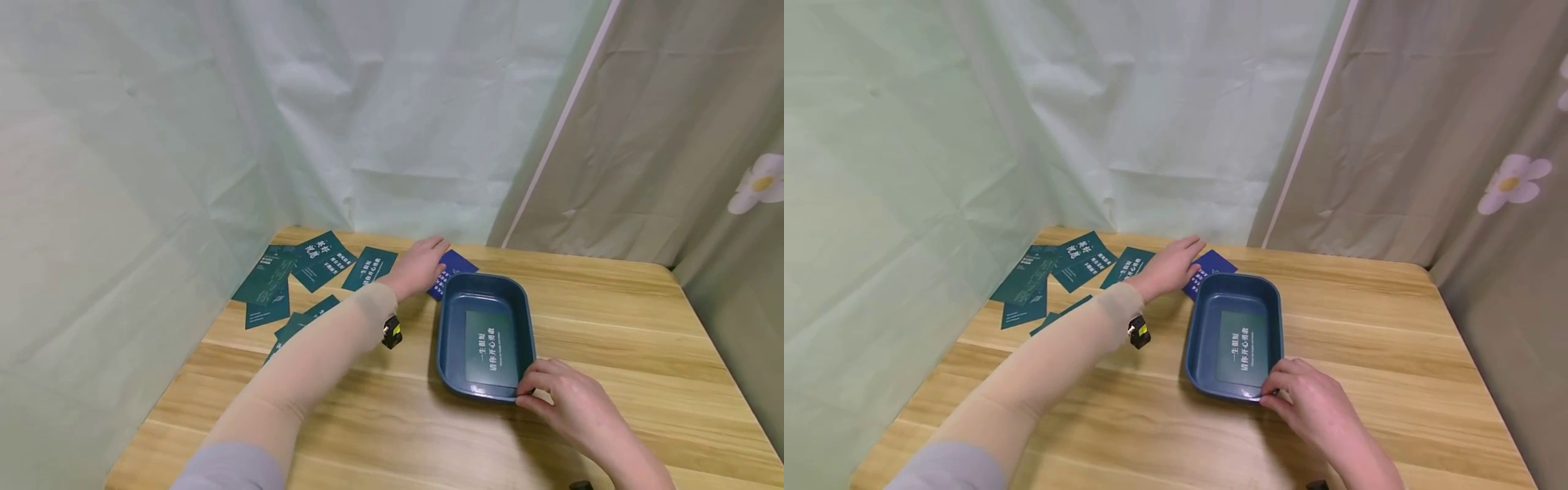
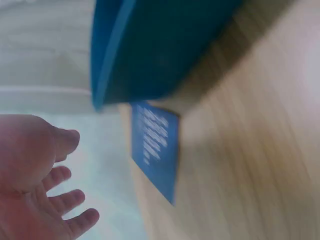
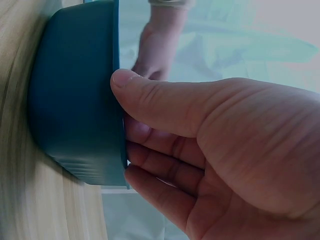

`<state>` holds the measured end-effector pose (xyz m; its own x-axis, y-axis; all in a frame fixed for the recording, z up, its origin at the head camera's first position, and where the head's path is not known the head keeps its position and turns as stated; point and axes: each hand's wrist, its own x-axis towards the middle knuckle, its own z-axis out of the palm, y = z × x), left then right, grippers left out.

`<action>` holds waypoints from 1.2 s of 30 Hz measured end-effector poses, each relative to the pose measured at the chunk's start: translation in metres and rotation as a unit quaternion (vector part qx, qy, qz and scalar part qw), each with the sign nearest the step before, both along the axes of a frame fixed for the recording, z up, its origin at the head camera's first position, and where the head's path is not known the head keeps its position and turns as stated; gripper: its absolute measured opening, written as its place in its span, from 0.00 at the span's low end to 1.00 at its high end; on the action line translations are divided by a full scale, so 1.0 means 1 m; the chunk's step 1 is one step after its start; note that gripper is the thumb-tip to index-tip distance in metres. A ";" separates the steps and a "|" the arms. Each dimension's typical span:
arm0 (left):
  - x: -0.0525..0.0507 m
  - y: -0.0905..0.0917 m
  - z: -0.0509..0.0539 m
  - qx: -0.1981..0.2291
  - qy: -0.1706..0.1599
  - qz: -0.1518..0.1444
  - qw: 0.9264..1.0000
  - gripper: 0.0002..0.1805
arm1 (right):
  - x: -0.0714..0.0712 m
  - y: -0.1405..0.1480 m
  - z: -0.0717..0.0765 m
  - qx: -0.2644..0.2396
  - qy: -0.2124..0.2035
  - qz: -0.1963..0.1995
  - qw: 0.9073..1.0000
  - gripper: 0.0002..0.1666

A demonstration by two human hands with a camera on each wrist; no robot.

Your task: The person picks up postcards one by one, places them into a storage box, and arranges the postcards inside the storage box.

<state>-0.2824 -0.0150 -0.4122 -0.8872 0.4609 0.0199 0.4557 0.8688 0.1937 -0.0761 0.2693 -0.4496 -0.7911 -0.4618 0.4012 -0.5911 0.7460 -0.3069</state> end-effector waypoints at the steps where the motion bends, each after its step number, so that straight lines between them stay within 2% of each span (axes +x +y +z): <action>1: -0.002 -0.003 -0.004 -0.006 -0.006 0.002 1.000 0.32 | 0.000 0.000 0.000 0.000 0.002 0.001 1.000 0.26; 8: -0.007 -0.018 -0.028 -0.040 -0.075 0.016 0.996 0.33 | 0.000 0.000 -0.001 0.000 0.010 0.005 1.000 0.26; 10: -0.008 -0.018 -0.035 -0.054 -0.082 0.009 0.995 0.33 | 0.000 0.000 -0.001 -0.001 0.013 0.008 1.000 0.26; 12: -0.014 -0.019 -0.050 -0.063 -0.076 -0.006 0.995 0.32 | 0.000 0.000 -0.001 -0.003 0.017 0.010 1.000 0.26; 15: -0.015 -0.015 -0.055 -0.087 -0.083 -0.023 0.992 0.32 | 0.001 0.000 -0.002 -0.004 0.019 0.012 1.000 0.26; 17: -0.013 -0.014 -0.057 -0.097 -0.090 -0.033 0.991 0.31 | 0.001 0.000 -0.001 -0.005 0.017 0.011 1.000 0.26; 19: -0.006 -0.011 -0.049 -0.113 -0.102 -0.038 0.988 0.31 | 0.001 0.001 -0.001 -0.004 0.014 0.009 1.000 0.26; 21: -0.004 -0.011 -0.050 -0.113 -0.103 -0.043 0.987 0.31 | 0.000 0.001 0.000 -0.003 0.010 0.008 1.000 0.26; 28: 0.003 -0.015 -0.052 -0.105 -0.091 -0.044 0.989 0.29 | 0.000 0.000 0.001 0.000 0.004 0.004 1.000 0.26; 36: 0.011 -0.019 -0.055 -0.140 -0.071 -0.051 0.986 0.31 | 0.001 0.000 0.001 0.003 -0.001 -0.003 1.000 0.26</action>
